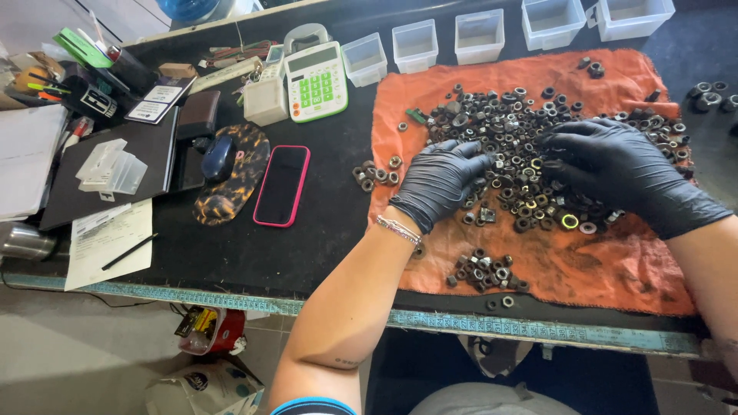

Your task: Sorting through a large pile of small metal hardware components like nuts and washers on a workbench.

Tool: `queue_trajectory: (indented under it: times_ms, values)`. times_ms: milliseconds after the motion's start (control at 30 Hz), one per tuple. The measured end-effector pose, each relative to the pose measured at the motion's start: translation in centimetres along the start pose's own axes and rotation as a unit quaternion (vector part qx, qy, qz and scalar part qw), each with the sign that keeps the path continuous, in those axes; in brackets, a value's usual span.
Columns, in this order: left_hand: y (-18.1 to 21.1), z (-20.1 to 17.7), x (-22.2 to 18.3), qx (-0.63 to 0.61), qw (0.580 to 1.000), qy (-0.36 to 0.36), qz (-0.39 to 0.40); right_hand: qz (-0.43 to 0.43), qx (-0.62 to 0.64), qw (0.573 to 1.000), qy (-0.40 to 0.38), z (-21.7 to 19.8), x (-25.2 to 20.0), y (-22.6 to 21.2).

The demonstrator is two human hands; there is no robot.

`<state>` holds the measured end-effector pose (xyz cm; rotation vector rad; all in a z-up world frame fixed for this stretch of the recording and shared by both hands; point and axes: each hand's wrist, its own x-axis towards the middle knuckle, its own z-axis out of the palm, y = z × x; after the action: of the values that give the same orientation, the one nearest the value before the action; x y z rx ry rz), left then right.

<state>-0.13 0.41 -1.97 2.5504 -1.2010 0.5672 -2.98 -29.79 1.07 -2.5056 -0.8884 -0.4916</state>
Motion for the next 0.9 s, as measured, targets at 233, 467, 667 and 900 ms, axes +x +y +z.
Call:
queue_trajectory:
  times_ms: [233,467,667,900]
  values:
    - [1.1,-1.6,0.4,0.005,0.998,-0.040,-0.040,-0.082,-0.015,0.996,-0.028,-0.4,1.1,-1.4]
    - [0.3,-0.8,0.4,0.000,0.996,-0.070,-0.056,-0.009,0.002,0.997,-0.071,-0.2,0.7,-0.5]
    - [0.1,-0.2,0.4,0.015,0.995,-0.066,-0.069,-0.012,-0.020,0.998,-0.054,-0.3,0.4,-0.6]
    - [0.6,0.2,0.4,0.053,0.996,-0.032,-0.066,-0.054,-0.036,0.998,-0.002,-0.1,2.4,-4.2]
